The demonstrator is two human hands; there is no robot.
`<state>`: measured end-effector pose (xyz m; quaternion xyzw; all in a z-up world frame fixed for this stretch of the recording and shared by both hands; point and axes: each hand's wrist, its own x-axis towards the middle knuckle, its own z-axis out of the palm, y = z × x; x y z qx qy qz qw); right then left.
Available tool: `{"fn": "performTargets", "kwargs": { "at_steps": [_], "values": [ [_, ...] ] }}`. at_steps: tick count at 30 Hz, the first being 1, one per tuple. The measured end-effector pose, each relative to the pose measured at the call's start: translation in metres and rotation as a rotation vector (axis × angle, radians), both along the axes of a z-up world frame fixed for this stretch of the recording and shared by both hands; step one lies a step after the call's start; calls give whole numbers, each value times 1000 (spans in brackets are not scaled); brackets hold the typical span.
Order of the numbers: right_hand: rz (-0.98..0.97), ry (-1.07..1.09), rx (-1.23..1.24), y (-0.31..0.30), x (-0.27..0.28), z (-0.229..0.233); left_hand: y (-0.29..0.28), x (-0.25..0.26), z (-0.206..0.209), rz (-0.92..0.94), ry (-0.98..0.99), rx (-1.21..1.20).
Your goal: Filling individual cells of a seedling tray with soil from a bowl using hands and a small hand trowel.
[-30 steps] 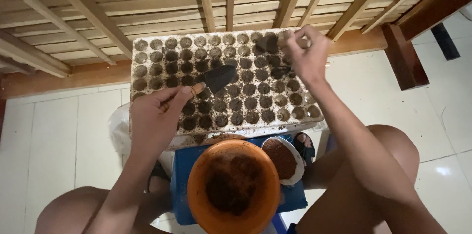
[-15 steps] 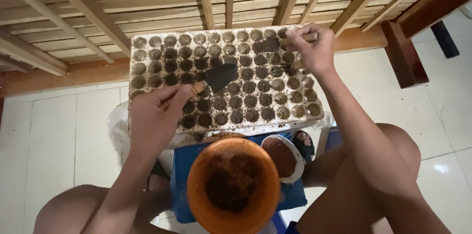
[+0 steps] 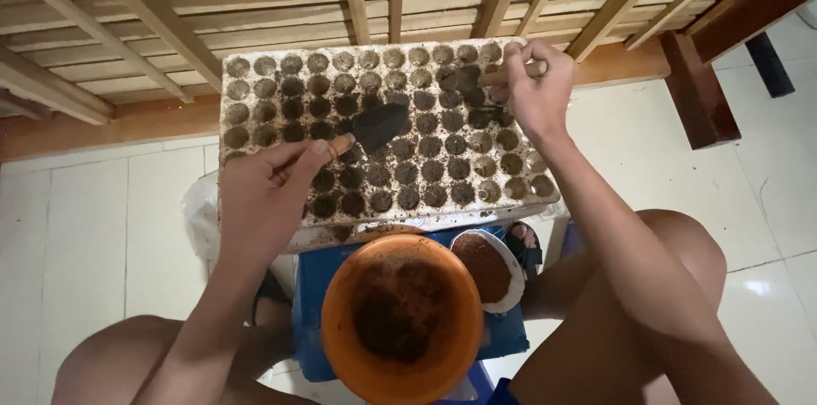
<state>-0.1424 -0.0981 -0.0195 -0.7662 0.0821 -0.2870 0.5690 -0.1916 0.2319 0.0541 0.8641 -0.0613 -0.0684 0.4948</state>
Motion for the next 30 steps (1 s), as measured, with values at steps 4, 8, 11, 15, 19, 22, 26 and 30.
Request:
{"fn": "performTargets", "kwargs": {
  "at_steps": [4, 8, 11, 15, 19, 22, 26, 30],
  "values": [
    [91, 9, 37, -5, 1, -8, -2, -3, 7, 0, 2, -10],
    [94, -17, 24, -6, -1, -8, 2, -1, -5, -19, -30, -86],
    [83, -27, 25, -1, -4, 6, -1, -6, -2, 13, -78, -115],
    [28, -56, -32, 1, -4, -9, -2, -7, 13, -11, -87, -67],
    [-31, -27, 29, 15, -8, 2, 3, -1, 5, 17, -46, -6],
    [-66, -11, 50, 21, -6, 2, 6, 4, 3, 62, -59, -1],
    [-272, 34, -246, 38, -9, 7, 10, 3, 15, 71, -91, 86],
    [-256, -87, -183, -10, -19, -16, 23, 1, 20, 52, 187, 377]
  ]
}}
